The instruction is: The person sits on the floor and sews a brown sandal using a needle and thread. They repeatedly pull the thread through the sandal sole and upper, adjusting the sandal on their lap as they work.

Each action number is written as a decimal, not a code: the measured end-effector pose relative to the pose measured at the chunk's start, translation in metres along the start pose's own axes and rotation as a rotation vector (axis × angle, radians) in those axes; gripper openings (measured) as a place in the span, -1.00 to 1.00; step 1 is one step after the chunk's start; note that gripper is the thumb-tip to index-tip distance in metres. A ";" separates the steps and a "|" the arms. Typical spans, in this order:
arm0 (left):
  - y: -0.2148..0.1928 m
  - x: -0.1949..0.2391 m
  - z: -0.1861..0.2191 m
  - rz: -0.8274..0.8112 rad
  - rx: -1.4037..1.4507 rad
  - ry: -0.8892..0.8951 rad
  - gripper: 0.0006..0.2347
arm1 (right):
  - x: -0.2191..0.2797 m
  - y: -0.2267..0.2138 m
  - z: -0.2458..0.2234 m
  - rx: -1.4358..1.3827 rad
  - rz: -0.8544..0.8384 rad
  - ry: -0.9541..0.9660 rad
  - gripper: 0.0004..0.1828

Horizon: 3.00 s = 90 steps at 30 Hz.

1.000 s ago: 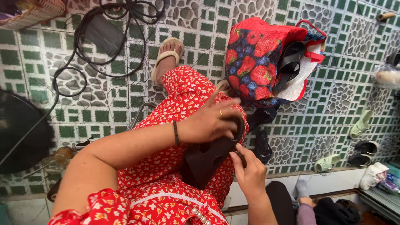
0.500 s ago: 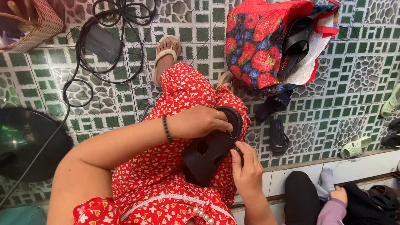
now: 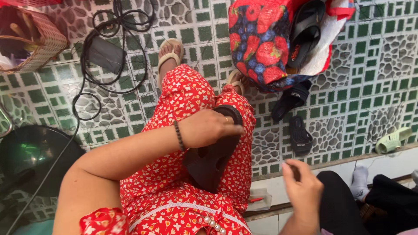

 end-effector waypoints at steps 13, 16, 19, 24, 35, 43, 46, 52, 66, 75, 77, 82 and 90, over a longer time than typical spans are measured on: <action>-0.033 0.023 0.010 0.636 0.301 -0.255 -0.68 | -0.001 0.065 -0.072 -1.120 0.033 -0.172 -0.86; -0.024 0.020 0.019 0.614 0.237 -0.208 -0.68 | -0.007 0.065 -0.048 -0.748 0.155 -0.109 -0.85; -0.022 0.018 0.015 0.639 0.117 -0.235 -0.68 | -0.022 0.051 -0.083 -0.436 0.229 -0.156 -0.65; -0.071 0.073 -0.025 0.836 -0.179 -0.386 -0.69 | -0.025 0.071 -0.087 -0.967 0.113 -0.098 -0.54; -0.098 0.130 -0.052 0.926 -0.288 -0.705 -0.66 | -0.006 0.099 0.188 -0.140 0.504 0.251 -0.79; -0.047 0.023 0.025 0.461 0.477 -0.167 -0.79 | -0.025 0.073 -0.101 -1.031 -0.047 -0.288 -0.81; -0.047 -0.007 0.032 0.443 1.192 -0.082 -0.86 | -0.021 0.095 -0.098 -1.674 -0.221 -0.314 -0.81; -0.025 -0.049 -0.035 0.775 1.361 -0.201 -0.85 | -0.024 0.132 -0.100 -1.984 -0.107 -0.121 -0.60; -0.098 0.052 -0.066 0.210 -0.067 -0.768 -0.77 | -0.015 0.051 -0.061 -0.894 -0.009 -0.188 -0.76; -0.042 -0.033 -0.023 0.199 0.113 0.131 -0.81 | -0.043 0.039 -0.111 -0.786 -0.368 -0.237 -0.68; -0.021 -0.043 -0.032 0.088 0.194 0.160 -0.70 | -0.045 0.043 -0.107 -0.760 -0.450 -0.156 -0.69; -0.018 -0.048 -0.034 0.131 0.227 0.203 -0.81 | -0.055 0.038 -0.105 -0.735 -0.546 -0.157 -0.67; -0.003 -0.054 -0.032 0.270 0.167 0.222 -0.84 | -0.066 0.052 -0.101 -0.699 -0.730 0.190 -0.72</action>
Point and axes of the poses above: each hand's wrist, its own x-axis away from the middle knuckle, its own y-axis out of the palm, z = x × y, the point moved 5 cm from there along -x, towards the middle knuckle
